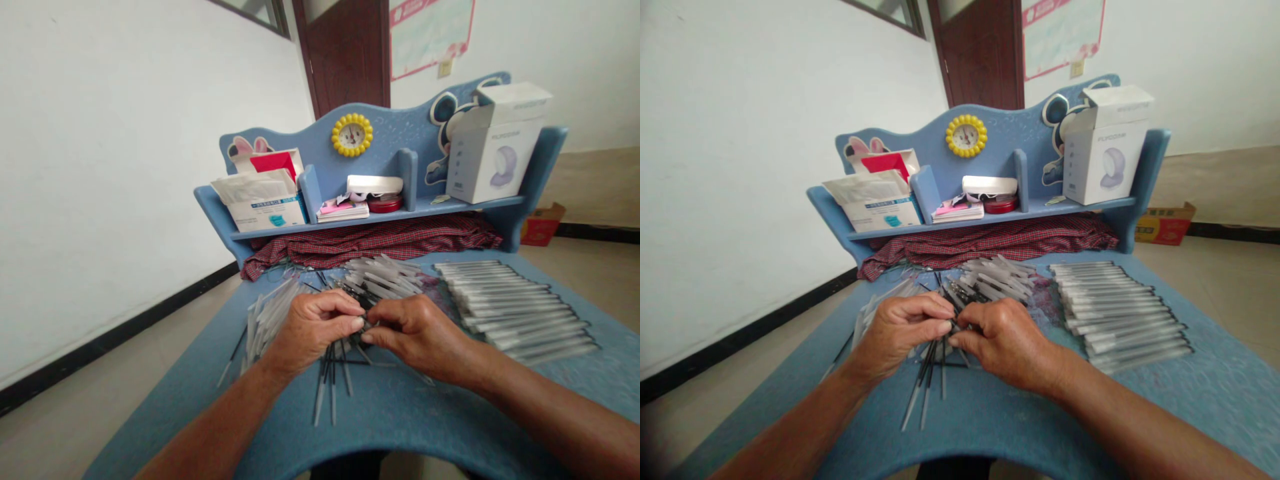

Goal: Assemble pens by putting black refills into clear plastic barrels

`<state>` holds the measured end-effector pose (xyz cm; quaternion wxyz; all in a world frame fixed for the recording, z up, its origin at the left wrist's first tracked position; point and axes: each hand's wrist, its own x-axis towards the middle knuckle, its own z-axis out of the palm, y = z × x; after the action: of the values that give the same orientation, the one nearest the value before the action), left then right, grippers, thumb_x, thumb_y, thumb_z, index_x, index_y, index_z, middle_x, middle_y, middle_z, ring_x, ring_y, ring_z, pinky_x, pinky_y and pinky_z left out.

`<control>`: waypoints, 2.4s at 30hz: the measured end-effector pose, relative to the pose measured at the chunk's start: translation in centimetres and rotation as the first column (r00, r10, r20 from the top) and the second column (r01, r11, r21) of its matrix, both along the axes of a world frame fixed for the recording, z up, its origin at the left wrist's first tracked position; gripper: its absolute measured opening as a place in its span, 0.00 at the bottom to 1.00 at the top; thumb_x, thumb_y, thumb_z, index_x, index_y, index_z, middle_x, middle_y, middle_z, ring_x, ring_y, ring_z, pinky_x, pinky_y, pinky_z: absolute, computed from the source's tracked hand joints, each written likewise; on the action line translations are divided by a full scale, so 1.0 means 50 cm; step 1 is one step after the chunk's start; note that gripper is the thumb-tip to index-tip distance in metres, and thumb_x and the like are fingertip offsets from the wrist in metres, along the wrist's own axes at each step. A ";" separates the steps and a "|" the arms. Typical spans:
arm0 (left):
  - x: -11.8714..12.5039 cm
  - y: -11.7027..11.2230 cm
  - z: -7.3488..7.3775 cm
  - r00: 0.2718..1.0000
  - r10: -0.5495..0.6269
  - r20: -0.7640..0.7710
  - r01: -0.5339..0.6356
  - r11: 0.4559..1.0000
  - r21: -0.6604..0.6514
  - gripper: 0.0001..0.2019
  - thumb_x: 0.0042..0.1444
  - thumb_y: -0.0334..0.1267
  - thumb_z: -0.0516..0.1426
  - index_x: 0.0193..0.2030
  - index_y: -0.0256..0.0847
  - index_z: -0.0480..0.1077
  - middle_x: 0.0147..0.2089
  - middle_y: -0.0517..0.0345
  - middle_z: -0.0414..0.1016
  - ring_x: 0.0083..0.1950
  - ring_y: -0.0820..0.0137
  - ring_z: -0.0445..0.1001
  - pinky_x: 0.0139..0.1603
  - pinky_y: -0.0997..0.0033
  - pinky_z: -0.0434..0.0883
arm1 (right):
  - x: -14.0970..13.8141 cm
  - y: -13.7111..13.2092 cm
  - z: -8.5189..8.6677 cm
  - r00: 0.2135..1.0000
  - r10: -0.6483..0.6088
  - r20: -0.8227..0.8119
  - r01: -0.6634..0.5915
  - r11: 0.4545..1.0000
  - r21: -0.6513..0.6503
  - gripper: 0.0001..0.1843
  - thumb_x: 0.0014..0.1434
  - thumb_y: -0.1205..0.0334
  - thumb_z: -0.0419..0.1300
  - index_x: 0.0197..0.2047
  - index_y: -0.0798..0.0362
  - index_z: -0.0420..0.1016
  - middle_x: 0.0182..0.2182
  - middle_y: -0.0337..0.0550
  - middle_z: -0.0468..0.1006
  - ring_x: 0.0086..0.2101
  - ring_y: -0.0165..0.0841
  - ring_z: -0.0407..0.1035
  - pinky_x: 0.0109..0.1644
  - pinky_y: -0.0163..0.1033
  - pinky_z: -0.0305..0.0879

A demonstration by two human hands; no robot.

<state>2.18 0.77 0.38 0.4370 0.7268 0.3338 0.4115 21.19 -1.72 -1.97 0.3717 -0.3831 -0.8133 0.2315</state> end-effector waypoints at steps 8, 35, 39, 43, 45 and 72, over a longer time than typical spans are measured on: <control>0.002 -0.002 0.004 0.999 0.013 -0.031 -0.012 0.999 0.045 0.01 0.46 0.30 0.64 0.27 0.37 0.78 0.30 0.56 0.76 0.33 0.71 0.73 0.37 0.74 0.69 | 0.005 0.007 -0.004 0.998 -0.002 0.064 -0.007 0.992 0.128 0.11 0.62 0.60 0.56 0.31 0.54 0.75 0.23 0.36 0.71 0.23 0.25 0.62 0.28 0.31 0.55; 0.004 -0.010 0.008 0.996 0.086 -0.033 -0.082 0.991 0.110 0.03 0.47 0.33 0.64 0.28 0.36 0.78 0.30 0.54 0.77 0.33 0.68 0.74 0.36 0.72 0.71 | 0.001 0.006 0.001 0.996 0.045 -0.073 -0.038 0.995 0.087 0.11 0.63 0.61 0.54 0.35 0.54 0.76 0.24 0.37 0.71 0.25 0.27 0.63 0.29 0.32 0.59; 0.005 -0.013 0.010 0.998 0.067 -0.013 -0.065 0.994 0.091 0.02 0.46 0.32 0.64 0.28 0.36 0.78 0.30 0.54 0.77 0.34 0.69 0.74 0.37 0.72 0.71 | 0.001 0.008 -0.001 0.996 0.038 -0.079 -0.029 0.994 0.102 0.11 0.63 0.61 0.54 0.36 0.54 0.77 0.26 0.39 0.75 0.27 0.28 0.67 0.31 0.32 0.61; 0.003 -0.011 0.009 0.999 0.048 -0.022 -0.047 0.998 0.043 0.02 0.45 0.30 0.64 0.29 0.37 0.79 0.29 0.57 0.77 0.33 0.71 0.74 0.36 0.75 0.70 | 0.001 0.009 -0.001 0.994 0.065 -0.085 -0.056 0.993 0.099 0.11 0.63 0.62 0.55 0.35 0.55 0.77 0.26 0.40 0.75 0.27 0.28 0.68 0.32 0.33 0.62; 0.002 -0.008 0.007 0.998 0.043 -0.037 -0.044 0.999 -0.016 0.03 0.45 0.30 0.64 0.29 0.37 0.79 0.28 0.58 0.76 0.30 0.73 0.72 0.33 0.76 0.69 | 0.002 0.009 0.000 0.992 0.083 -0.094 -0.076 0.994 0.079 0.10 0.62 0.62 0.55 0.35 0.55 0.77 0.27 0.41 0.75 0.28 0.28 0.68 0.32 0.33 0.62; 0.008 -0.002 0.000 0.997 0.037 -0.073 -0.039 0.999 -0.023 0.03 0.46 0.31 0.61 0.30 0.35 0.75 0.24 0.62 0.72 0.26 0.77 0.67 0.28 0.79 0.64 | -0.005 0.021 -0.014 0.922 0.013 -0.388 -0.205 0.865 -0.458 0.12 0.58 0.54 0.57 0.31 0.54 0.68 0.19 0.33 0.68 0.16 0.22 0.59 0.18 0.28 0.55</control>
<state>2.57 0.67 0.36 0.4258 0.7293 0.3682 0.3889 20.93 -0.67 -2.69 0.3954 -0.3662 -0.6632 0.5193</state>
